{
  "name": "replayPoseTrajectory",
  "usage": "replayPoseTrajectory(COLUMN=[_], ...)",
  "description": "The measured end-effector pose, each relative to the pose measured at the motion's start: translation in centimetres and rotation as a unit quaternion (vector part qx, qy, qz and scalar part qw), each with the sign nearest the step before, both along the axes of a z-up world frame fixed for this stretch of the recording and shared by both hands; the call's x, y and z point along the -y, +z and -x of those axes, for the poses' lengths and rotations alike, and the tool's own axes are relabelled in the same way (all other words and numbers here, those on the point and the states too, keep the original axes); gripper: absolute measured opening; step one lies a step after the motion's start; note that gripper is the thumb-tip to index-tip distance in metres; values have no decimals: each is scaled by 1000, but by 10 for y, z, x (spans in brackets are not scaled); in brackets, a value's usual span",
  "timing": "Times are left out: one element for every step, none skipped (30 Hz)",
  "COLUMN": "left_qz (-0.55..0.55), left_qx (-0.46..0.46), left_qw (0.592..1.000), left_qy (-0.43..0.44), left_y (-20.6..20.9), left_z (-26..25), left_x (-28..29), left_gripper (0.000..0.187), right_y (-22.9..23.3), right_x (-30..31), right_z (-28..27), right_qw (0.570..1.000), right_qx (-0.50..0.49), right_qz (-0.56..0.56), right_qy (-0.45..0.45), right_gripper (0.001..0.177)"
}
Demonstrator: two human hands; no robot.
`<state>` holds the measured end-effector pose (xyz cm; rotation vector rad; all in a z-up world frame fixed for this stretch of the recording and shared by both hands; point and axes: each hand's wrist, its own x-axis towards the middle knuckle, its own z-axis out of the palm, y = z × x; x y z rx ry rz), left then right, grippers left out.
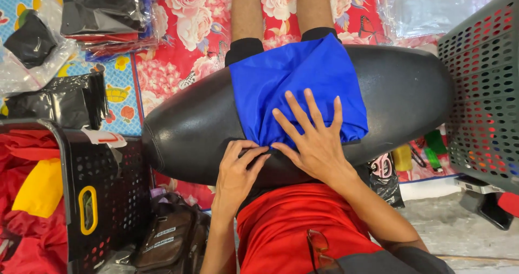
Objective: Folding a blue fabric item and placing it into a clear plastic bag.
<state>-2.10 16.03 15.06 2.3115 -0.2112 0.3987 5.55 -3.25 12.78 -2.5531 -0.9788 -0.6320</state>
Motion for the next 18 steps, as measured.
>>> replayPoseTrajectory(left_qz=[-1, -1, -1, 0, 1, 2, -16, -34, -33, -28, -22, -22, -27, -32, -32, -24, -17, -16], left_qx=[2, 1, -2, -5, -8, -10, -14, -17, -17, 1, 18, 19, 35, 52, 54, 70, 86, 90], left_qw=[1000, 1000, 1000, 1000, 1000, 1000, 999, 999, 999, 998, 998, 998, 996, 995, 995, 993, 992, 992], left_qy=[-2, -4, -5, -8, -11, -14, -25, -35, -39, -47, -56, -60, -72, -82, -84, -88, -91, -92], left_y=[0, -1, -1, -1, -2, 0, 2, 4, 9, 14, 19, 22, 26, 29, 31, 33, 35, 34], left_z=[-1, 1, 3, 3, 2, 2, 1, 0, -6, -13, -19, -31, -43, -55, -74, -92, -110, -128], left_x=[-1, -1, -1, -1, -1, -4, -7, -10, -13, -17, -20, -22, -24, -26, -23, -18, -14, -8], left_gripper=[9, 10, 10, 10, 11, 11, 13, 15, 15, 14, 14, 14, 11, 9, 9, 9, 9, 9], right_y=[-3, -6, -11, -15, -20, -21, -23, -24, -26, -27, -29, -29, -29, -29, -29, -30, -31, -33], right_x=[-1, -2, -2, -1, 0, 0, -1, -1, 0, -1, 0, 0, -1, -1, -2, -2, -2, -3], right_z=[-4, -4, -4, -6, -8, -7, -6, -6, -7, -7, -7, -7, -7, -8, -7, -7, -6, -7], right_qw=[1000, 999, 999, 999, 998, 998, 997, 996, 996, 995, 994, 994, 994, 994, 994, 994, 994, 994], right_qx=[-4, -11, -14, -23, -31, -34, -40, -45, -46, -52, -59, -58, -61, -62, -60, -62, -63, -60], right_qz=[17, 37, 37, 44, 52, 52, 62, 72, 74, 82, 91, 90, 90, 90, 90, 92, 93, 94], right_qy=[0, -1, -3, 6, 14, 10, 12, 15, 12, 11, 11, 8, 6, 6, 4, 2, 1, -1], right_gripper=[59, 61, 61, 61, 62, 62, 62, 62, 62, 64, 66, 66, 66, 67, 67, 66, 66, 66])
